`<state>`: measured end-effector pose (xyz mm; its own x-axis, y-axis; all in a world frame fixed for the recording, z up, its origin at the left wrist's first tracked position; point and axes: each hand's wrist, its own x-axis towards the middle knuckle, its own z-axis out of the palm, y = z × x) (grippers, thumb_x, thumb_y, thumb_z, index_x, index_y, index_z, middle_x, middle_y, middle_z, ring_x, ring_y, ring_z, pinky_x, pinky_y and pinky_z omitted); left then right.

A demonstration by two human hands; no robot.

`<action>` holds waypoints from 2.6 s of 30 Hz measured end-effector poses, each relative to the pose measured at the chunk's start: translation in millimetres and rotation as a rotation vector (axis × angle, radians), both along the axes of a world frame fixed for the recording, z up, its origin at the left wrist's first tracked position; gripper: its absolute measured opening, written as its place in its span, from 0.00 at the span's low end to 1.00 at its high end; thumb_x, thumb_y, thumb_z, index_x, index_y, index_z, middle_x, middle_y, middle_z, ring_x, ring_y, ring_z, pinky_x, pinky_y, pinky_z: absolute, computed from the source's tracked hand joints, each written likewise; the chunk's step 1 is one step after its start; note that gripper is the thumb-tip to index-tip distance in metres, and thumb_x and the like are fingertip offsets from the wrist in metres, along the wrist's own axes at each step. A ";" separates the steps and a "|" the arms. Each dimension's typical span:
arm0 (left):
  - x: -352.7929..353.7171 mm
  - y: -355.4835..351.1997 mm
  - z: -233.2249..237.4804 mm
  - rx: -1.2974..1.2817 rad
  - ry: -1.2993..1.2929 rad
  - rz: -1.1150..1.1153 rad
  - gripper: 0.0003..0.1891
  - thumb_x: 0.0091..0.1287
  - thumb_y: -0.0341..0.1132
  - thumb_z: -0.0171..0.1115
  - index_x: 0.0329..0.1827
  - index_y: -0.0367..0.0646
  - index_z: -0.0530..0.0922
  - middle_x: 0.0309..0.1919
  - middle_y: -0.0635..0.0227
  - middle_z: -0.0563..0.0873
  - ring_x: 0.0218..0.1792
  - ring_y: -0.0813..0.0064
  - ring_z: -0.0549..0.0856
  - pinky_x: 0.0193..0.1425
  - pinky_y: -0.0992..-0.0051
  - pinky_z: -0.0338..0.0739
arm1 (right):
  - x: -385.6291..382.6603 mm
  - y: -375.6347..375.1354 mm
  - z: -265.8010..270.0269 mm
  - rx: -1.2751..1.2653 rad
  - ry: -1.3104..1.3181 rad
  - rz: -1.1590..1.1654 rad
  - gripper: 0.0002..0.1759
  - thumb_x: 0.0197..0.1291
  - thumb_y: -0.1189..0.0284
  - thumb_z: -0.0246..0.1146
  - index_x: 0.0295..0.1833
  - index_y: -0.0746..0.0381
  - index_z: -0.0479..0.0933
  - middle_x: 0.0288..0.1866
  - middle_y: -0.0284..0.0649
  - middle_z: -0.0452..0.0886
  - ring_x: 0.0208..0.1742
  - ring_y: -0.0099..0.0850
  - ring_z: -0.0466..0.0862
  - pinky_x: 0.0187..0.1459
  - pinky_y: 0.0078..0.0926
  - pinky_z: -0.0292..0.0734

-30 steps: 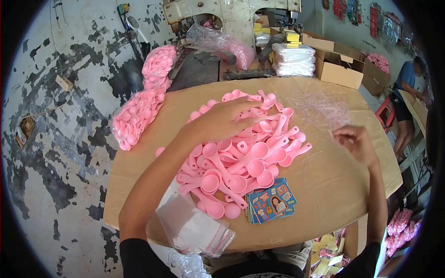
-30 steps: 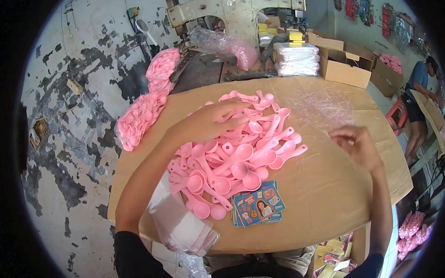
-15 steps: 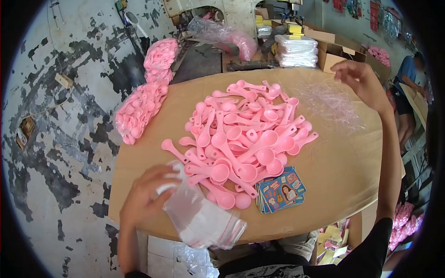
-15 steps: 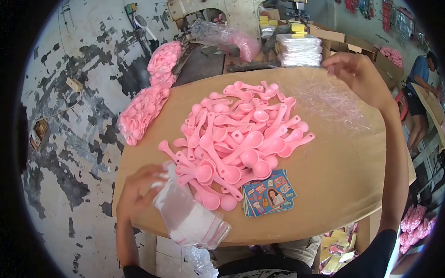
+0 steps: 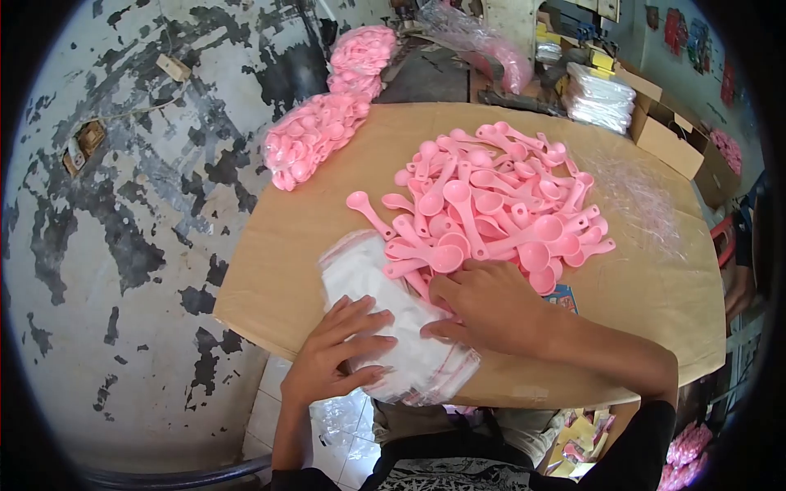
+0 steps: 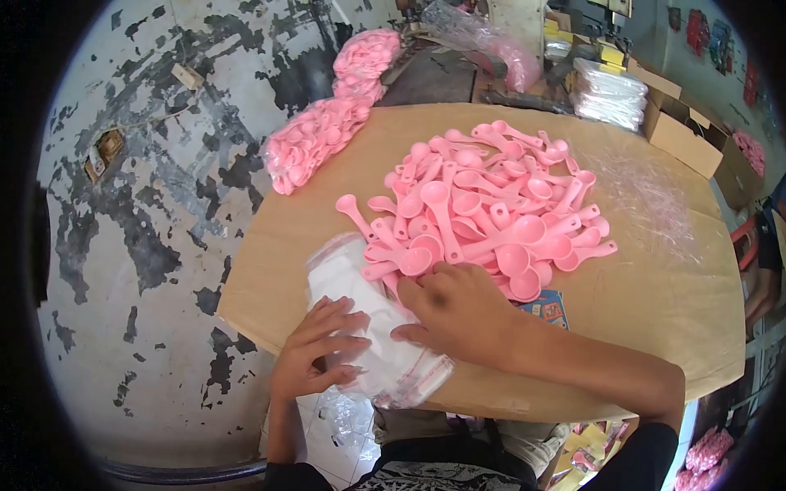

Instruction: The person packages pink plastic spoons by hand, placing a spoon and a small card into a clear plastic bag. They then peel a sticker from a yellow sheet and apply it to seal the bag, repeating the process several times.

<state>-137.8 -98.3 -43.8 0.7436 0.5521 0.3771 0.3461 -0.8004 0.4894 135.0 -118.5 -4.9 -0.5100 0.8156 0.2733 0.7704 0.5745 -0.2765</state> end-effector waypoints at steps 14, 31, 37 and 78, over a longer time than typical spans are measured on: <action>1.0 -21.2 6.8 0.110 -0.008 -0.076 0.14 0.55 0.33 0.73 0.45 0.48 0.86 0.51 0.71 0.87 0.59 0.62 0.81 0.66 0.58 0.74 | 14.6 -2.0 20.8 -0.266 0.179 -0.140 0.10 0.67 0.70 0.57 0.46 0.63 0.79 0.32 0.50 0.83 0.36 0.47 0.84 0.40 0.42 0.77; 29.7 -18.9 39.0 0.147 0.259 -0.168 0.25 0.60 0.44 0.69 0.59 0.43 0.78 0.57 0.64 0.80 0.59 0.62 0.76 0.63 0.63 0.71 | 45.3 -6.8 41.3 -0.072 0.305 -0.090 0.10 0.70 0.74 0.51 0.47 0.67 0.76 0.30 0.49 0.80 0.32 0.41 0.83 0.37 0.37 0.76; 106.1 -14.0 53.3 -1.003 -0.443 -0.137 0.28 0.74 0.47 0.52 0.71 0.40 0.63 0.57 0.58 0.79 0.62 0.63 0.77 0.67 0.62 0.71 | 38.5 -30.5 61.0 -0.206 0.644 -0.040 0.09 0.69 0.75 0.54 0.49 0.68 0.75 0.27 0.47 0.78 0.26 0.29 0.78 0.32 0.30 0.74; 155.4 71.0 49.5 -0.908 -0.598 -0.070 0.22 0.74 0.39 0.57 0.65 0.33 0.73 0.56 0.63 0.82 0.53 0.79 0.80 0.59 0.76 0.76 | 91.0 2.7 31.4 -0.297 0.556 -0.178 0.10 0.68 0.72 0.59 0.50 0.65 0.77 0.22 0.37 0.77 0.23 0.19 0.73 0.26 0.25 0.69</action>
